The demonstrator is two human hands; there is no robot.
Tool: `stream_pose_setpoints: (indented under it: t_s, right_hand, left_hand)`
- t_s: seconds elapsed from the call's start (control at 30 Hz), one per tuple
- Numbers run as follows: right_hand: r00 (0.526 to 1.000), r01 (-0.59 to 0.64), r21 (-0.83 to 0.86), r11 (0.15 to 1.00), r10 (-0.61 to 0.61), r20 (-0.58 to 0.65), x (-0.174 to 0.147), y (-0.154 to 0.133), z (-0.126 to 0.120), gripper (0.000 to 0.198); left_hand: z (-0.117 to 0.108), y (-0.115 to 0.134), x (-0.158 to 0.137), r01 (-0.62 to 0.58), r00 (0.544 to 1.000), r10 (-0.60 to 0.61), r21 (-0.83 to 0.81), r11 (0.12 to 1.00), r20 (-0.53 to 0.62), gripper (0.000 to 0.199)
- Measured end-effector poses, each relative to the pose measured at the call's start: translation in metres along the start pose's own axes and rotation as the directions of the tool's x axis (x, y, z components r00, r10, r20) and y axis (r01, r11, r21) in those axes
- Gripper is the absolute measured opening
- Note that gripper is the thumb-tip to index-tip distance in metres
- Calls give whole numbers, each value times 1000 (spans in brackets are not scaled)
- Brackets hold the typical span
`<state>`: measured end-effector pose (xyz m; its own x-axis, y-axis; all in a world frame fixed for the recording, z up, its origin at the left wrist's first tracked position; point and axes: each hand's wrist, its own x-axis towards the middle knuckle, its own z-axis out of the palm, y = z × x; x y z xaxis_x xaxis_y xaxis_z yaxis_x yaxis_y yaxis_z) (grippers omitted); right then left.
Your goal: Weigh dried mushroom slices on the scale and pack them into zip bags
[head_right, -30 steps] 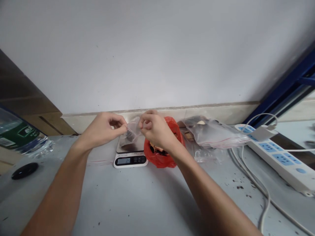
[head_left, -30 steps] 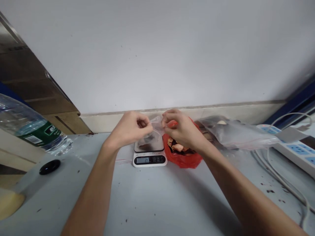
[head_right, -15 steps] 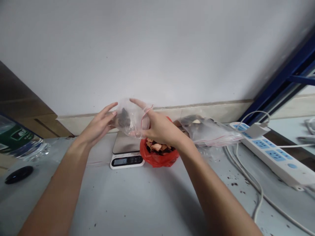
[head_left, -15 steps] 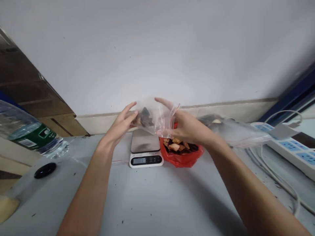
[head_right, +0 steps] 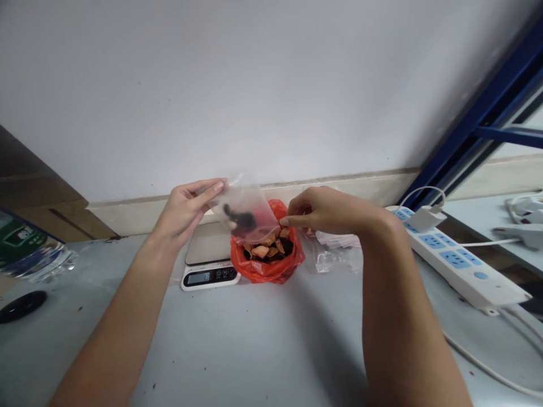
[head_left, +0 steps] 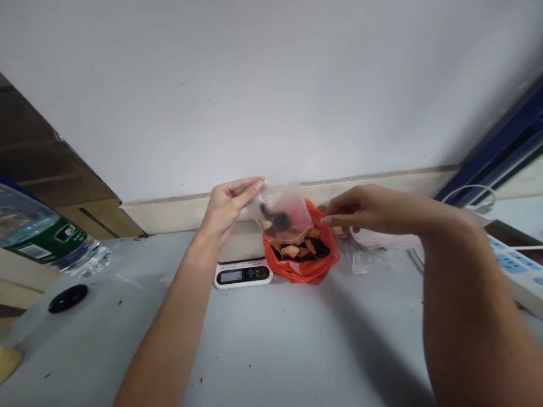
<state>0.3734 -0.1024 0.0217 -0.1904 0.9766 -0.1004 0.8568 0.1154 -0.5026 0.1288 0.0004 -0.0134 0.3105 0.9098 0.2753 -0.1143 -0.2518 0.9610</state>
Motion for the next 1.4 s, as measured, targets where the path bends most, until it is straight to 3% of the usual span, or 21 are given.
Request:
stream_pose_setpoints:
  t_s: [0.2,0.33,0.5,0.67,0.8,0.93,1.0,1.13,1.23,1.33,1.4]
  right_hand:
    - [995,-63,-26,998,60,-85,13,-8,9,25]
    - [994,-73,1,997,73,-77,24,-11,18,21]
    - [990,5,152,988,17,-140,32,-7,24,23]
    - [985,61,278,959,-14,-170,31,-6,22,39]
    - [982,58,439,896,27,-185,28,-10,24,35]
    - [971,39,630,775,120,-208,30,-17,30,32]
    - [955,63,655,753,144,-258,33,-23,34,31]
    - [865,214,556,803,109,-489,46,-45,50,18]
    - [733,394,343,853,-67,-677,63,-70,73,14]
    - [598,512,-46,857,-395,-697,84,-101,102,21]
    - [611,494,-306,814,-575,-544,97,-125,124,26]
  left_hand:
    - [15,8,-6,-164,986,165,-22,986,40,22]
    - [14,11,-6,-240,971,238,-41,970,-29,21]
    - [1,12,-2,-234,965,232,-8,972,-120,27]
    - [-19,15,0,-118,985,128,84,989,-118,33]
    - [-27,11,2,-191,973,211,188,963,-89,38]
    - [-33,5,4,-218,945,259,204,954,-199,39]
    - [-44,6,4,-200,941,245,201,959,-232,41]
    - [-86,16,-5,-35,975,99,302,953,-199,44]
    - [-127,23,-16,220,970,-131,516,828,-203,36]
    - [-162,19,-28,490,871,-380,609,624,-312,24]
    - [-177,11,-35,591,802,-481,582,559,-353,25]
